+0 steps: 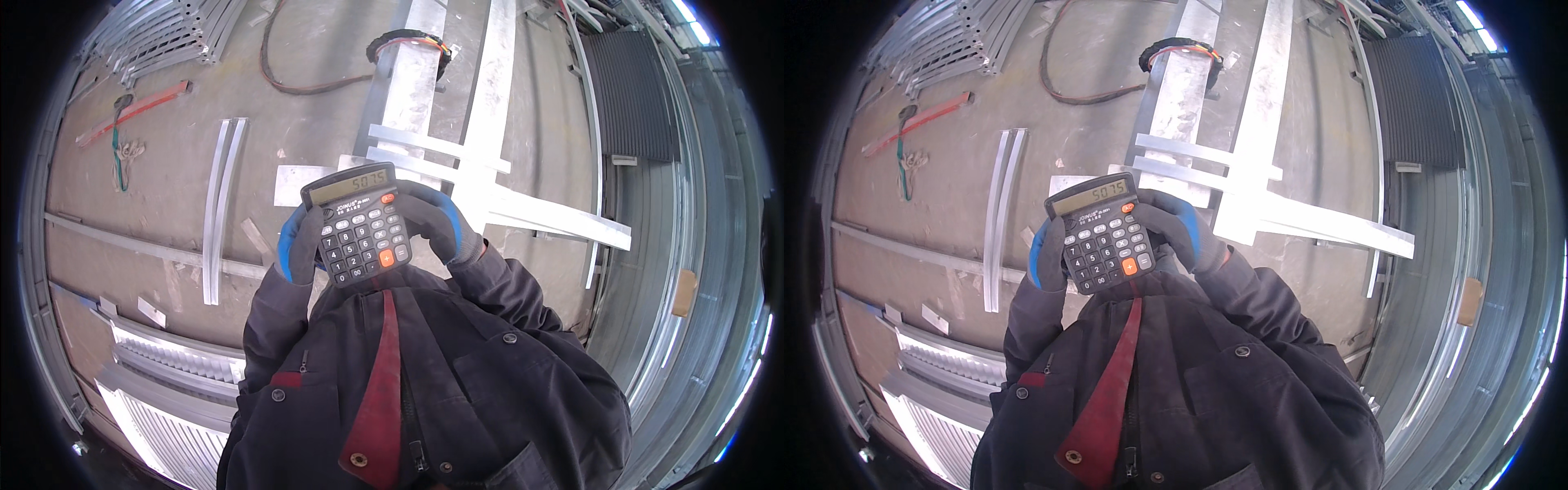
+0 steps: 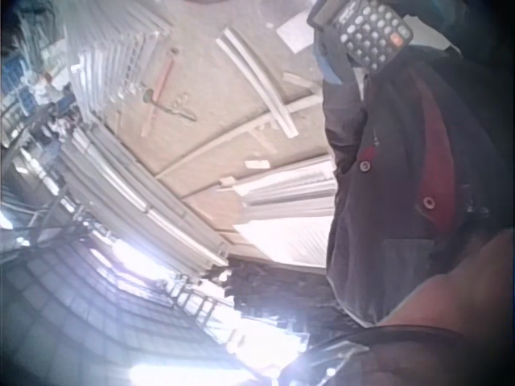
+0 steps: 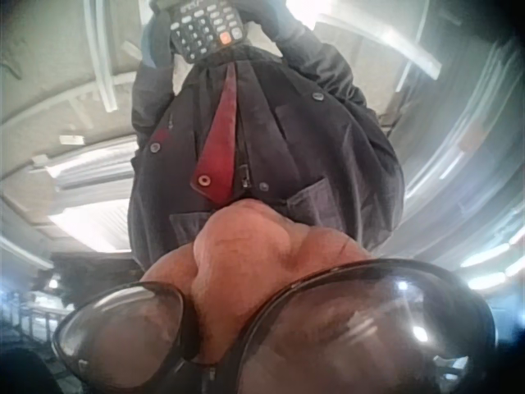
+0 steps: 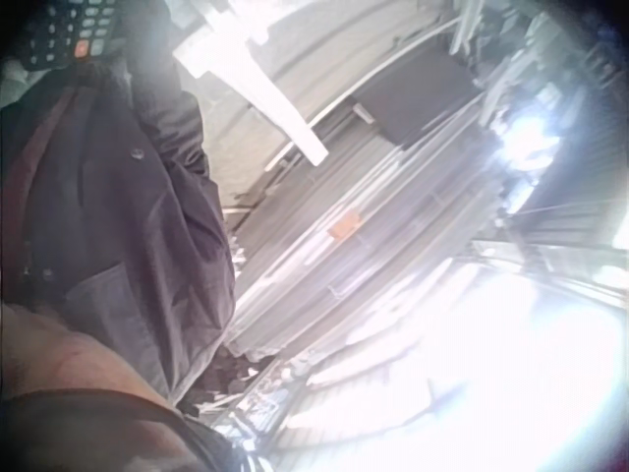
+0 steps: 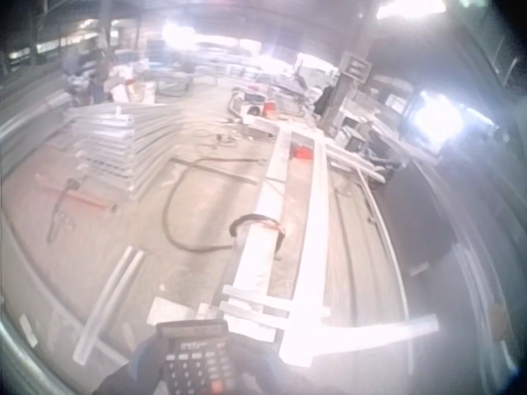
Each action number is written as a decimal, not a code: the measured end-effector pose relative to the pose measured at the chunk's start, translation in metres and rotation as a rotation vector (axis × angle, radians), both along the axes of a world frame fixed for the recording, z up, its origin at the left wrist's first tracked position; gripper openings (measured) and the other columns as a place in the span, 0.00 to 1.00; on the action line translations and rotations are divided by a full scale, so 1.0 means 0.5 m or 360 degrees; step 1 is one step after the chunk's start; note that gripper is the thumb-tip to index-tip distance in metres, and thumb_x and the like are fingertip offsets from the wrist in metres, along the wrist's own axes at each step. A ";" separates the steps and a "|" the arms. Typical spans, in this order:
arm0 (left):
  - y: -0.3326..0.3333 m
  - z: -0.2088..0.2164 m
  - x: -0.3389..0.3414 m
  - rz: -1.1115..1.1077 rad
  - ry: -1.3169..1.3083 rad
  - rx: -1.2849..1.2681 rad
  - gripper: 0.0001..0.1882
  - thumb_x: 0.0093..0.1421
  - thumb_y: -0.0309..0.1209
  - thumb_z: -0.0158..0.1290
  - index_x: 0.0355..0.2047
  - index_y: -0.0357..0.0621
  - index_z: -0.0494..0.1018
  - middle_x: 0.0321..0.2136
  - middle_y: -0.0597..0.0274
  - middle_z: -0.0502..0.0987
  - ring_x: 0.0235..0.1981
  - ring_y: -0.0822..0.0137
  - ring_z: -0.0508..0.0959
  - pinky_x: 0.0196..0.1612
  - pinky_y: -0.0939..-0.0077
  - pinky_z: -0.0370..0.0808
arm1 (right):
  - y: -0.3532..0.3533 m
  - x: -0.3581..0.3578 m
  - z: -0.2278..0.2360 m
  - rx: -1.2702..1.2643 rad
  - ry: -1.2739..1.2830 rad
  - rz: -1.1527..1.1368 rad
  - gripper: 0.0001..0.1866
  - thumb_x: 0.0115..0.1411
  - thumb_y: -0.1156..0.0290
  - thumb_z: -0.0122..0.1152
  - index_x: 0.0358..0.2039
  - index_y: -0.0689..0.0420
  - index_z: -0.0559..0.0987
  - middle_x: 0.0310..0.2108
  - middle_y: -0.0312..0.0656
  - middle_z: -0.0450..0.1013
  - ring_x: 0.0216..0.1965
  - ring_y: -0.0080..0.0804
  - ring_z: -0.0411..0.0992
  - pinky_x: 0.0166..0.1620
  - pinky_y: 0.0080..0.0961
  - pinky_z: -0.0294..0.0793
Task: The person measures a curved aluminum profile with a tape measure and marks it with a pencil. They use a calculator to compute dimensions, then reposition the tape measure to mark additional points on the profile.
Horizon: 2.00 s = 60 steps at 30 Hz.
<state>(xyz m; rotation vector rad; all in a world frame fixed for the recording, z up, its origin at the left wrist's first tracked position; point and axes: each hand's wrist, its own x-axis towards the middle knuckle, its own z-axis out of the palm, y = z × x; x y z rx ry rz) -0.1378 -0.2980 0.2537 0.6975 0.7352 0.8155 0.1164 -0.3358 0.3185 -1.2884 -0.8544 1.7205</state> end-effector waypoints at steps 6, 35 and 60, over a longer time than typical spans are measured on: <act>-0.011 0.023 -0.018 0.0013 0.0132 0.0107 0.24 0.78 0.41 0.47 0.66 0.38 0.71 0.47 0.63 0.83 0.39 0.78 0.83 0.37 0.83 0.79 | 0.009 -0.028 0.000 0.0088 -0.0094 0.0013 0.21 0.73 0.58 0.56 0.50 0.64 0.81 0.40 0.37 0.79 0.39 0.22 0.76 0.44 0.22 0.77; 0.028 0.078 0.025 0.0259 0.0215 0.0208 0.23 0.77 0.41 0.48 0.61 0.37 0.73 0.48 0.57 0.84 0.43 0.71 0.85 0.43 0.78 0.83 | -0.108 -0.081 0.084 0.1307 -0.1042 0.0467 0.37 0.51 0.64 0.77 0.61 0.61 0.77 0.52 0.50 0.80 0.34 0.43 0.82 0.37 0.32 0.80; 0.032 0.067 0.014 0.0274 0.0082 0.0058 0.24 0.78 0.42 0.46 0.63 0.37 0.72 0.52 0.56 0.82 0.48 0.69 0.84 0.49 0.75 0.83 | -0.105 -0.053 0.107 0.1230 -0.1194 0.0259 0.26 0.53 0.76 0.69 0.54 0.60 0.80 0.36 0.44 0.80 0.30 0.40 0.80 0.34 0.33 0.78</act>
